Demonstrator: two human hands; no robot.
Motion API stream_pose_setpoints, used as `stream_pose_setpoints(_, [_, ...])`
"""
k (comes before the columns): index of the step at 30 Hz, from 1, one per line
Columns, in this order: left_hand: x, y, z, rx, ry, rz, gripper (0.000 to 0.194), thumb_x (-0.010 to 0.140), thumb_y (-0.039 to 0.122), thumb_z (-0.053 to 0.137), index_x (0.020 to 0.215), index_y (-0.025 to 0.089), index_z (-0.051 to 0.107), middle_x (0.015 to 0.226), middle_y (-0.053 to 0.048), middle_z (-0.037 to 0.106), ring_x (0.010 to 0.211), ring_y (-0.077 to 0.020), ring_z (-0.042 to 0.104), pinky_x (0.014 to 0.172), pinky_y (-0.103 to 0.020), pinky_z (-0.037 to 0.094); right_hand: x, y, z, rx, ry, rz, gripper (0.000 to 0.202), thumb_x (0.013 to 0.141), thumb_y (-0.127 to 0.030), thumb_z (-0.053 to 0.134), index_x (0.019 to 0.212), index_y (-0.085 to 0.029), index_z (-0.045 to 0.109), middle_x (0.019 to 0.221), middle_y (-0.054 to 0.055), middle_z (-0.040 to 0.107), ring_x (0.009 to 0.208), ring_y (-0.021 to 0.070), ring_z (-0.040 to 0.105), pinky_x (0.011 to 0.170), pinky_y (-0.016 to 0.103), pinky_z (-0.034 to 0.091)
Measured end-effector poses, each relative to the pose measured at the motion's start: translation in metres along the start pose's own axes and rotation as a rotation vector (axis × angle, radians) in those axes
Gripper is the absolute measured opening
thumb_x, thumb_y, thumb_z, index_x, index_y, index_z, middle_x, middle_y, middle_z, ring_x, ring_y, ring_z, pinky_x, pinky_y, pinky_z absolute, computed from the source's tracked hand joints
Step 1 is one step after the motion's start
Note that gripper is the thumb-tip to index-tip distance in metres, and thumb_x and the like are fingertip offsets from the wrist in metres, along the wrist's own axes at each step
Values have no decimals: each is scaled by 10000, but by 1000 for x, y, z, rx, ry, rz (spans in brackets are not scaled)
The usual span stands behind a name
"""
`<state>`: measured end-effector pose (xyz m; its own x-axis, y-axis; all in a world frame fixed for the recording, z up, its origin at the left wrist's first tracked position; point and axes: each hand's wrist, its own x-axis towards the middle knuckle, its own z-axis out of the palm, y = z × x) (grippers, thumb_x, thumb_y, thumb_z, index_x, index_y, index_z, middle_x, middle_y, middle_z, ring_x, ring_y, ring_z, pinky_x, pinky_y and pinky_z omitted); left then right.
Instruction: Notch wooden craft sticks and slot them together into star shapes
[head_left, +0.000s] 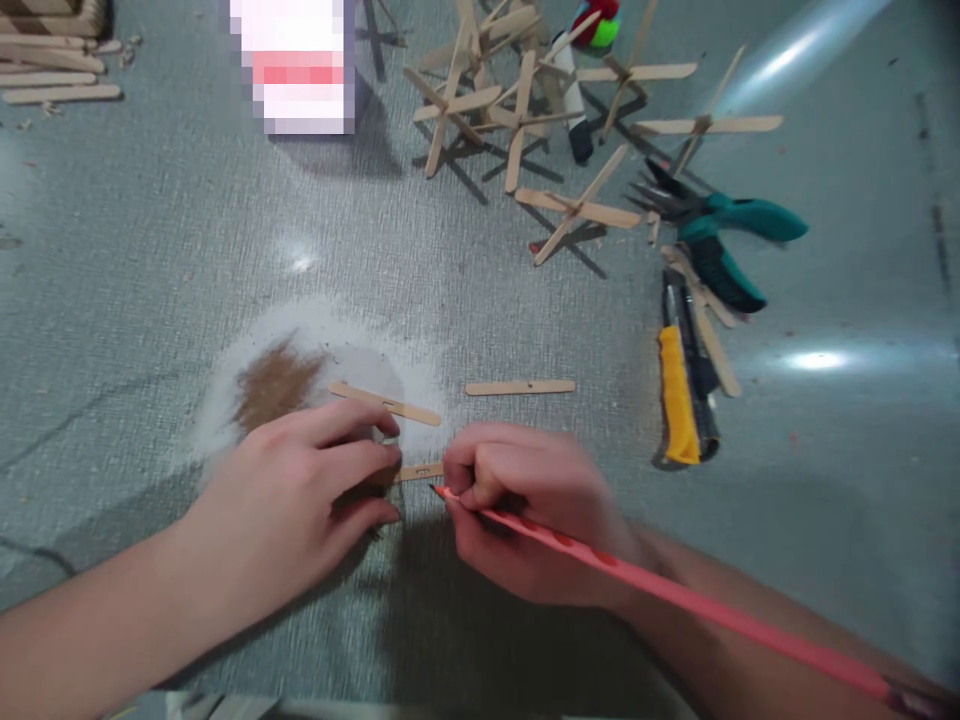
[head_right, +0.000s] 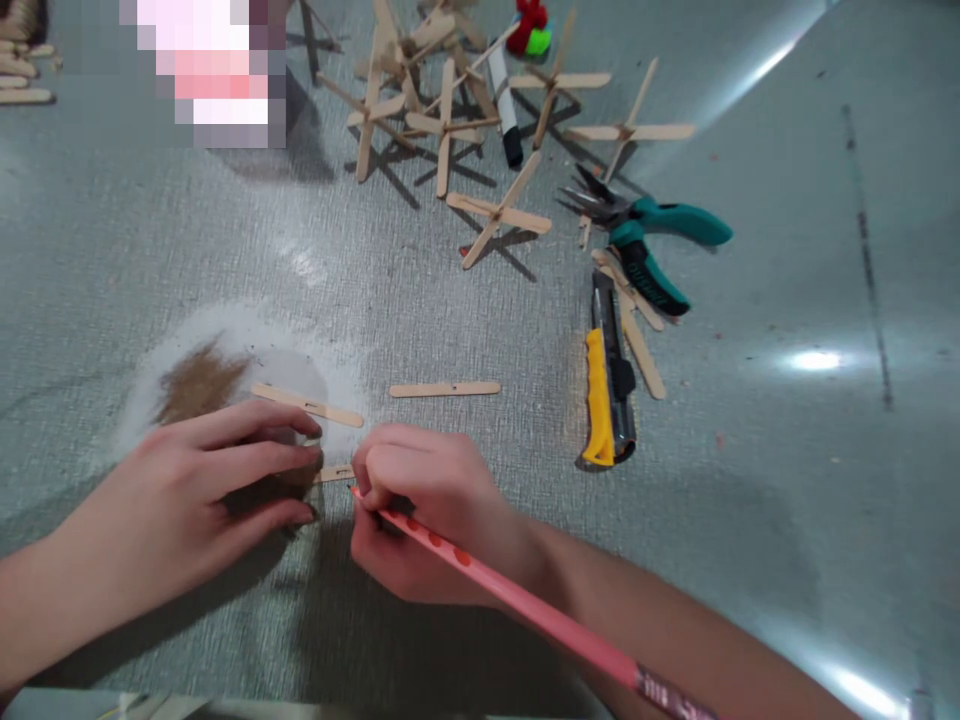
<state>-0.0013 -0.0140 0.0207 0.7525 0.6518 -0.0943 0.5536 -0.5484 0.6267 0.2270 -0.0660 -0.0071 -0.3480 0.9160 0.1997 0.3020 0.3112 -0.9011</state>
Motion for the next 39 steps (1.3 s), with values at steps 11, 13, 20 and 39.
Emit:
stream_pose_setpoints(11, [-5,-4,-14,140,-82,73,290,951,295,620,1232,270,685,1287,-79,646,1021,-254,689,853,-425,591,-12,0,1,256,118,162,179,901,-111,526,841,-255,438,654,-66,516,499,96,482,468,231,371])
stream_pose_setpoints(13, [-5,-3,-8,222,-68,136,313,938,313,652,1241,242,683,1182,-99,674,981,-273,678,825,-439,587,-12,-2,-1,201,200,220,148,938,-137,538,959,-266,470,602,-101,479,436,89,449,427,222,336])
stream_pose_setpoints(20, [-3,0,-4,187,-54,46,393,901,197,631,1292,165,627,1190,-117,658,1106,-289,622,986,-489,537,10,-1,-42,-624,107,104,207,981,-397,646,1080,-225,703,704,1,683,591,157,588,575,308,381])
stream_pose_setpoints(39, [-2,-24,-46,371,58,230,252,995,242,530,1127,219,744,1063,-66,734,986,-219,645,960,-401,452,5,10,-82,-1248,290,317,310,989,-308,475,1131,-148,699,1013,172,680,919,312,629,756,402,445])
